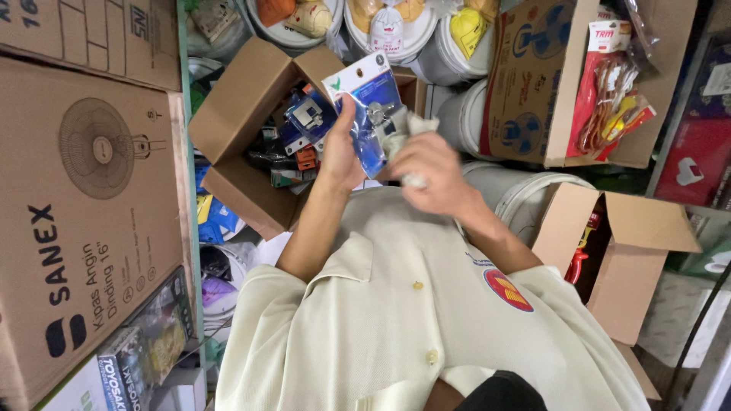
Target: The person wipes a pair of pliers, a packaged padlock, and a packaged remote control with a white cloth.
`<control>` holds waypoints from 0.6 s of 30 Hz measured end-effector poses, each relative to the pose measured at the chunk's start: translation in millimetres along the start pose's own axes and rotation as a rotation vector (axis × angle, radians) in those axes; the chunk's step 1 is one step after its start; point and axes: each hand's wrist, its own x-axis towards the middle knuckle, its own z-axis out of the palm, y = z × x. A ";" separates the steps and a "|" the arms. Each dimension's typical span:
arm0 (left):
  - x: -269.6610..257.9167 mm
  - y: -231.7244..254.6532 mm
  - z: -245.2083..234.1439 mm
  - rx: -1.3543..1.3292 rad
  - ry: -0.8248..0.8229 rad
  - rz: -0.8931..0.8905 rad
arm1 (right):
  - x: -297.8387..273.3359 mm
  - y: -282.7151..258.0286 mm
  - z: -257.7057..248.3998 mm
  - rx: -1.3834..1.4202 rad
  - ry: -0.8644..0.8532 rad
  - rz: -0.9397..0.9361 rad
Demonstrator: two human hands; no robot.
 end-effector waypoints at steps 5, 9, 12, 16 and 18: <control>-6.5 -7.5 10.0 0.084 -0.059 0.013 | 3.9 -3.2 -16.6 -0.017 0.530 0.207; -6.9 -27.0 15.8 0.090 -0.146 0.030 | 14.4 -1.5 -5.7 -0.228 0.169 -0.030; -4.2 -25.3 13.3 0.145 -0.088 0.039 | 12.2 6.2 -8.9 -0.073 0.163 0.069; -9.0 -21.2 0.7 0.185 -0.088 0.091 | -2.1 16.0 -21.3 0.037 0.275 0.379; -6.8 -26.3 -0.7 0.261 -0.060 0.106 | -4.6 15.9 -20.8 0.071 0.482 0.388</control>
